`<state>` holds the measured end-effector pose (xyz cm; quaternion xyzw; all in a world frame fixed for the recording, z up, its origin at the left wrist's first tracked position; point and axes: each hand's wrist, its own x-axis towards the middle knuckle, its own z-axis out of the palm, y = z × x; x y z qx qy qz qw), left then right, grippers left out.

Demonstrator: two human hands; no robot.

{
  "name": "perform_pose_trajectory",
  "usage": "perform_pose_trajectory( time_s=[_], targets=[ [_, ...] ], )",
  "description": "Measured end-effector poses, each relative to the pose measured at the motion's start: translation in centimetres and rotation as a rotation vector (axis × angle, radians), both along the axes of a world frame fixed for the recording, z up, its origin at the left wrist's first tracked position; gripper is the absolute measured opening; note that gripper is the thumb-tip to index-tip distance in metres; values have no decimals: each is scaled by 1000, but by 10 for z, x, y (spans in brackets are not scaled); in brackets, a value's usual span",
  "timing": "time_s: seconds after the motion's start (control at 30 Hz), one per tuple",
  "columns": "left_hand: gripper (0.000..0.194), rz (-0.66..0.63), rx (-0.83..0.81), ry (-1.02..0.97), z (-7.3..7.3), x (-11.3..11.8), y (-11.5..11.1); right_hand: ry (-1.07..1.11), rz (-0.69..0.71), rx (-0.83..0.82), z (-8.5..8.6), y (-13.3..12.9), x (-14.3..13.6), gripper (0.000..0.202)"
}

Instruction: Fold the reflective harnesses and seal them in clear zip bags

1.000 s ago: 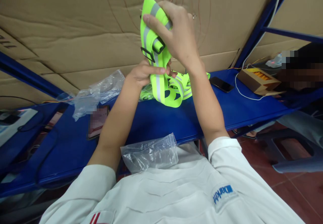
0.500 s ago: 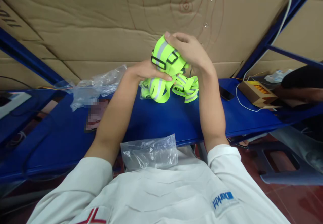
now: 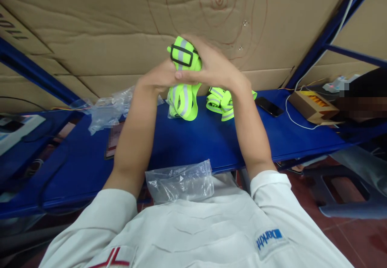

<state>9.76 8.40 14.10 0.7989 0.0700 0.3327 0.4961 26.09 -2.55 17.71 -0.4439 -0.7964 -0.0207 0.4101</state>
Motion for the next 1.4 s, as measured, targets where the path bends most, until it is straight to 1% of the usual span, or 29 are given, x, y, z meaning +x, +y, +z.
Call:
perform_pose_trajectory(
  time_s=[0.03, 0.07, 0.1, 0.23, 0.37, 0.5, 0.6, 0.67, 0.8, 0.9, 0.97, 1.1, 1.2, 1.27, 1.4],
  targets=[
    [44, -2, -2, -12, 2, -1, -2, -22, -19, 33, 0, 0, -2, 61],
    [46, -8, -18, -18, 4, -2, -5, -42, -44, 58, 0, 0, -4, 65],
    [48, -16, -45, -24, 6, -2, -7, -50, -64, 82, 0, 0, -6, 63],
    [54, -85, -193, -54, 7, -1, -12, 36, -94, 159, 4, -4, -9, 45],
    [44, -202, -302, -10, 0, 9, -11, 113, -163, 194, 6, -10, -9, 25],
    [43, -266, -387, -39, -7, 23, -16, 162, -197, 262, 5, -7, -7, 18],
    [40, -228, -344, -36, -8, 28, -25, 202, -220, 315, 5, -6, -7, 17],
    [39, -182, -291, -11, -7, 27, -27, 194, -232, 310, 7, -8, -7, 19],
    [43, -138, -245, -4, -5, 18, -17, 187, -258, 275, 11, -13, -5, 20],
    [45, -61, -210, -93, -5, 16, -11, 233, -252, 275, 11, -12, -3, 17],
    [45, -73, -216, -133, -7, 22, -15, 263, -273, 308, 9, -8, -3, 15],
    [41, -153, -271, -72, -13, 37, -29, 292, -302, 357, 4, -2, -4, 17],
    [44, -172, -277, -51, -14, 38, -32, 258, -287, 375, 4, -6, -6, 13],
    [43, -116, -265, -77, -11, 35, -31, 211, -305, 387, 6, -11, -7, 16],
    [34, 49, -258, -125, -4, 30, -30, 151, -397, 343, 9, -17, -10, 32]
  ],
)
